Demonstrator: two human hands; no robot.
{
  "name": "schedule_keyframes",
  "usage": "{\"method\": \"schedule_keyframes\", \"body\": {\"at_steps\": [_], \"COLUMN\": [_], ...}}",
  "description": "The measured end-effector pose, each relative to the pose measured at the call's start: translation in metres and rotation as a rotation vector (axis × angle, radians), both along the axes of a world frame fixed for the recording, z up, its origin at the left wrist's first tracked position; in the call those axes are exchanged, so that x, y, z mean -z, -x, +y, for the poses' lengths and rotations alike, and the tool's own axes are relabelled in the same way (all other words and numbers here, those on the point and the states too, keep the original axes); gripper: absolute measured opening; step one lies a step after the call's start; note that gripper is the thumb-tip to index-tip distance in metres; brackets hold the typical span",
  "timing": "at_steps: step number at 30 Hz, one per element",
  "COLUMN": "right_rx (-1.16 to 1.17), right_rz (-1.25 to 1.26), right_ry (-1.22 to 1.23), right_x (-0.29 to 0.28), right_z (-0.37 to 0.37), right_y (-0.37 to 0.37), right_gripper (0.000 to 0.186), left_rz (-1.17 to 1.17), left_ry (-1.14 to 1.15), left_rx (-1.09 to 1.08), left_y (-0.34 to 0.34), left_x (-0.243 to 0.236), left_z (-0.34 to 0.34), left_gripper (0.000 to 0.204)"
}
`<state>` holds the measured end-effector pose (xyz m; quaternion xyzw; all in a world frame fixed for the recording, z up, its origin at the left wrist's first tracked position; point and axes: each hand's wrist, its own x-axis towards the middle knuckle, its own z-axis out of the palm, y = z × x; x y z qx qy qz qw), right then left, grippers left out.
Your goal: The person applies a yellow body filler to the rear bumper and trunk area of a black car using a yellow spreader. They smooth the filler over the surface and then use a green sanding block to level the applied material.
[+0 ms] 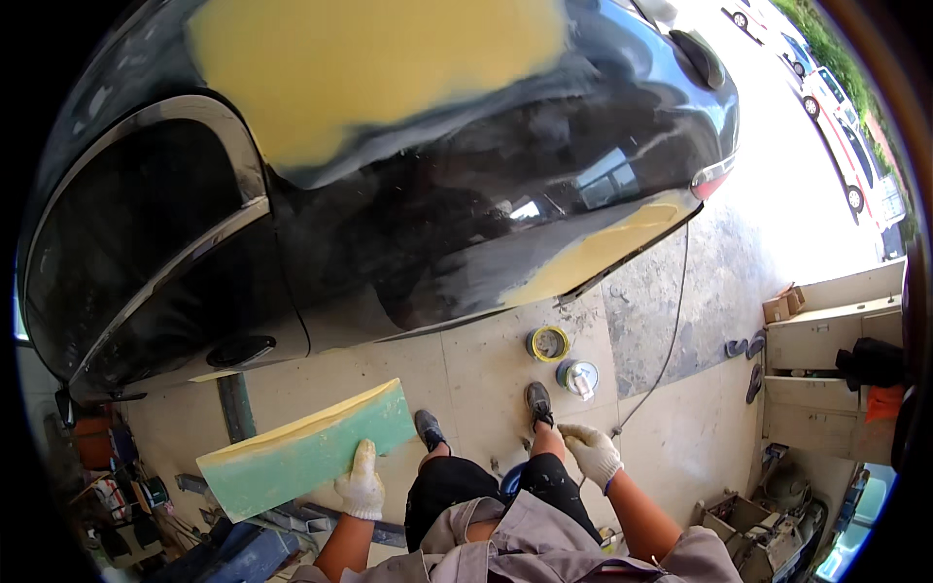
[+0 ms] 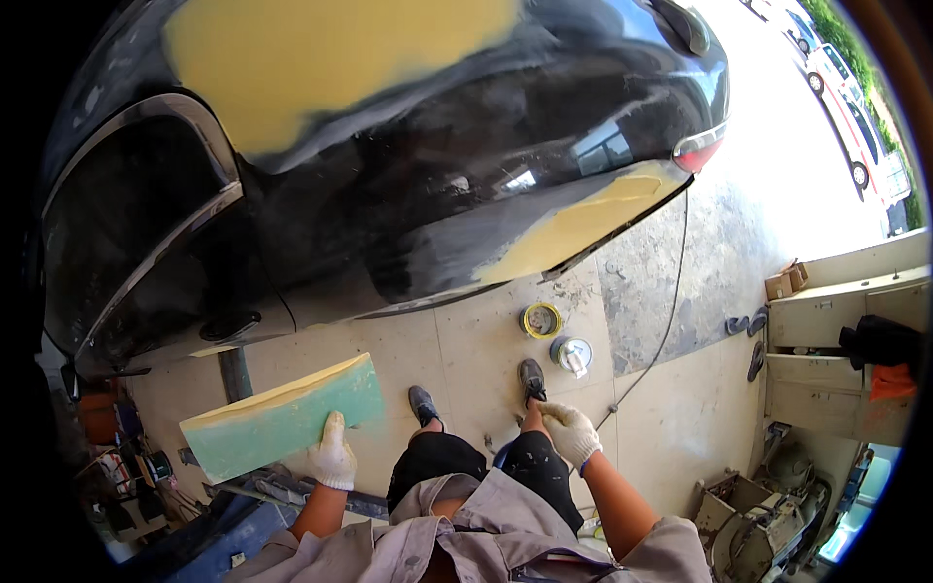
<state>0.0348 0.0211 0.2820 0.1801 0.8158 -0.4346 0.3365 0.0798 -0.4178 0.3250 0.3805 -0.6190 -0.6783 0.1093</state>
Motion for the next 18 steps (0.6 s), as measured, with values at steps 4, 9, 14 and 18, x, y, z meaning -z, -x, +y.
{"method": "schedule_keyframes", "body": {"at_steps": [4,9,14,18], "right_rx": [0.399,0.685,0.373,0.132], "right_rz": [-0.184,-0.500,-0.738,-0.914], "right_ry": [-0.020,-0.181,-0.321,-0.397], "right_x": [0.089,0.236,0.361,0.403], "right_z": [0.085,0.165,0.153,0.129], "right_y": [-0.050,-0.180,-0.325,-0.292], "right_gripper": [0.039,0.045,0.065,0.109], "left_rz": [-0.235,-0.453,-0.638,-0.646], "left_ry": [0.228,0.138,0.253,0.265], "left_rx": [0.315,0.393,0.681,0.727], "left_y": [-0.004,-0.011,0.009,-0.001], "left_x": [0.030,0.091,0.161,0.236], "left_z": [0.057,0.105,0.104,0.083], "left_gripper": [0.022,0.022,0.023,0.025]}}
